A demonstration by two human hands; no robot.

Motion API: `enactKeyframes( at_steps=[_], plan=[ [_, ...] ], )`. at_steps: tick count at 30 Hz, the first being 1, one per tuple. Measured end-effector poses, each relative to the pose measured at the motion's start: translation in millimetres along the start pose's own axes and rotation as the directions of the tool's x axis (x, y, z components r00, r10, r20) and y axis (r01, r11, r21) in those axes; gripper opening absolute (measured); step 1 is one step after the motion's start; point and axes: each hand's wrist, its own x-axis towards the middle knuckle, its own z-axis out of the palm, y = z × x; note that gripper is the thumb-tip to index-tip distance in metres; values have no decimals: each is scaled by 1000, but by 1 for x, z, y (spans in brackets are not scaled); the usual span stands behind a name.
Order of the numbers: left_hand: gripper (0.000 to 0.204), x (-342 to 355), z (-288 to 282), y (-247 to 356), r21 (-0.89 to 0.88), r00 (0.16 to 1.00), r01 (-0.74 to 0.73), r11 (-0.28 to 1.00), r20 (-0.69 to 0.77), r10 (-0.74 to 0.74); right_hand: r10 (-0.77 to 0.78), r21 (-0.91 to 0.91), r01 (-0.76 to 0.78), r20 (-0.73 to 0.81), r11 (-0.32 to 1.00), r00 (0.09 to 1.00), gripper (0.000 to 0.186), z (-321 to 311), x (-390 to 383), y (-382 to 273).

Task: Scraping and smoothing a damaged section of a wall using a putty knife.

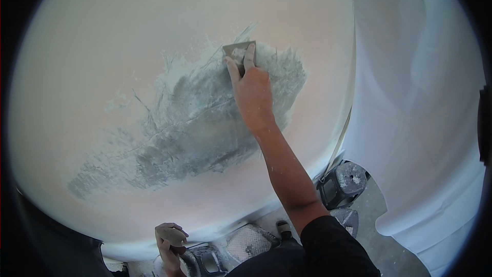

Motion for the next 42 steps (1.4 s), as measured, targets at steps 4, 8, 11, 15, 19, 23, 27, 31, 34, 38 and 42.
enactKeyframes(
  at_steps=[4,8,11,15,19,23,27,31,34,38,42],
  plan=[
    [58,0,1,-1,8,1000,8,1000,17,-9,11,48,-13,43,999,999,73,-6,7,-4],
    [59,6,11,2,36,996,68,997,53,-70,-26,51,30,-67,998,997,73,-4,2,2],
    [57,9,9,-4,24,999,-12,1000,46,11,-20,71,20,-11,997,1000,74,-1,2,2],
    [57,9,18,0,32,999,-2,999,45,0,-39,20,40,-54,999,998,75,-4,-3,0],
    [59,8,16,-2,-38,999,-3,999,38,4,16,128,-14,-19,992,1000,75,-8,9,-7],
    [57,2,17,-4,1,998,47,999,52,-47,-32,4,32,6,999,999,74,-1,6,3],
    [54,-4,19,-7,-6,999,29,1000,39,-28,14,22,-13,-28,1000,1000,74,-6,14,-7],
    [54,-9,11,-8,43,1000,3,999,13,-4,-5,-42,7,43,999,999,74,-6,0,-7],
    [55,-10,11,-6,33,1000,23,999,0,-23,43,34,-43,24,998,999,74,-2,6,-11],
    [57,-18,4,-1,39,998,56,998,-3,-55,27,22,-27,-1,999,1000,74,-5,4,-12],
    [58,-25,-9,-5,11,999,0,1000,-51,1,31,46,-31,-9,998,999,72,-4,6,-14]
  ],
)
